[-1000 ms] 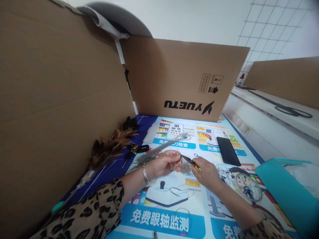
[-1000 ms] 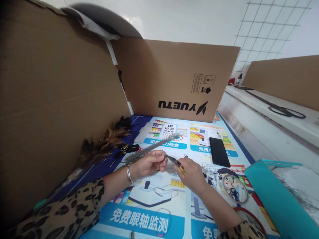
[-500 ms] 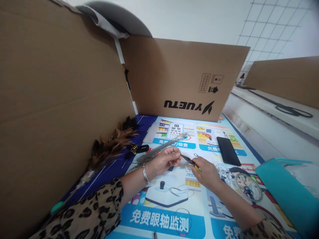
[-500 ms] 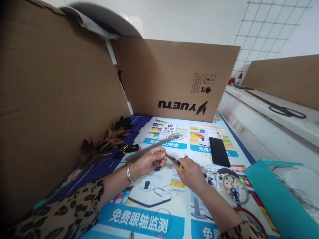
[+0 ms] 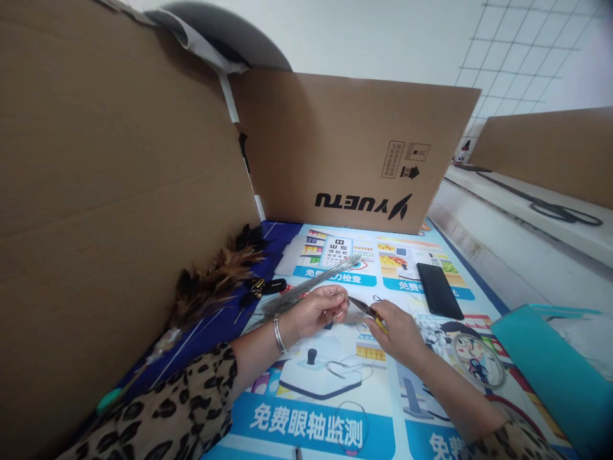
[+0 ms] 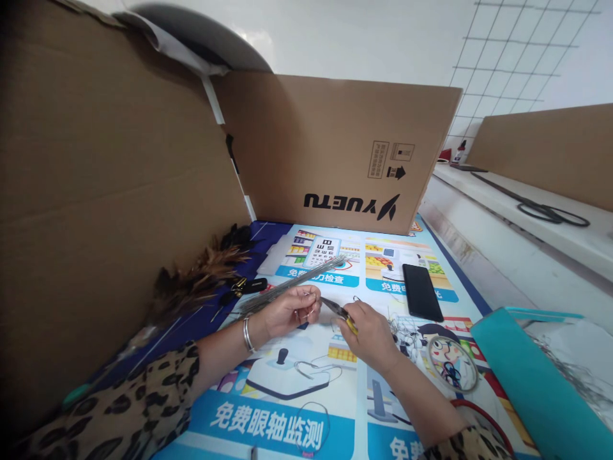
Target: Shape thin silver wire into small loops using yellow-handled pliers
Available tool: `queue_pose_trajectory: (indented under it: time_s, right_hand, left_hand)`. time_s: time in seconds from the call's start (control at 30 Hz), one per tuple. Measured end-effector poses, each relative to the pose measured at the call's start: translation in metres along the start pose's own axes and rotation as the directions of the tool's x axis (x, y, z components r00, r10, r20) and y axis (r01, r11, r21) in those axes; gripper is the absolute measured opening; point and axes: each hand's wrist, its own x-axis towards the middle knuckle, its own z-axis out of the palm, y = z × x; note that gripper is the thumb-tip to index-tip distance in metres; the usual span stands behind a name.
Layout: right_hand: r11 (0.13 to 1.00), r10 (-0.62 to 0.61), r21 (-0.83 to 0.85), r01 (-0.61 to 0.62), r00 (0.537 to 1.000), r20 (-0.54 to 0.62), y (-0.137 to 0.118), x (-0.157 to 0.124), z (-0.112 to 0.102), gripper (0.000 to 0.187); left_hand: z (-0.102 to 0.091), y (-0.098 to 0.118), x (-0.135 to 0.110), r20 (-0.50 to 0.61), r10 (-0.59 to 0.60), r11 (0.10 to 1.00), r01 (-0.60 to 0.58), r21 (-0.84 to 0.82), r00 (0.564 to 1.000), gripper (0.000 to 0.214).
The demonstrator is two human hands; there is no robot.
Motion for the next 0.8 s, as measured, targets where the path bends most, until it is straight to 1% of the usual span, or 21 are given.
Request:
queue_pose_trajectory:
  time_s: [0.13,0.27,0.4,0.47,0.53,0.63,0.8]
  right_hand:
    - [0.999,-0.022,-0.024,0.022,1.0,-0.016,0.0,0.0,0.0,0.022]
    - [0.997,-0.019,-0.076,0.016,0.999,-0.047,-0.002,0.001,-0.001,0.021]
    - [0.992,0.019,-0.121,-0.024,0.999,-0.043,-0.006,0.003,-0.003,0.022]
    - [0.989,0.036,-0.139,-0.039,0.999,-0.031,-0.009,0.003,-0.003,0.022]
    - [0.987,0.046,-0.154,-0.049,0.999,-0.026,-0.01,0.003,-0.003,0.021]
    - [0.984,0.049,-0.17,-0.055,0.998,-0.039,-0.012,0.003,-0.003,0.02]
    - [0.985,0.049,-0.161,-0.058,0.997,-0.055,-0.011,0.002,0.0,0.018]
  left_hand:
    - [0.003,0.002,0.0,-0.024,0.031,0.999,-0.03,0.038,0.999,0.019]
    - [0.008,0.002,-0.001,-0.109,0.098,0.985,-0.081,0.151,0.989,0.023]
    - [0.012,0.0,0.0,-0.209,0.226,0.92,-0.138,0.366,0.952,0.025]
    - [0.013,-0.002,0.0,-0.224,0.282,0.876,-0.155,0.456,0.933,0.023]
    - [0.013,-0.002,0.001,-0.224,0.315,0.845,-0.165,0.509,0.922,0.022]
    - [0.014,-0.003,0.001,-0.223,0.336,0.83,-0.176,0.529,0.915,0.021]
    - [0.012,-0.004,0.002,-0.234,0.328,0.844,-0.173,0.508,0.915,0.018]
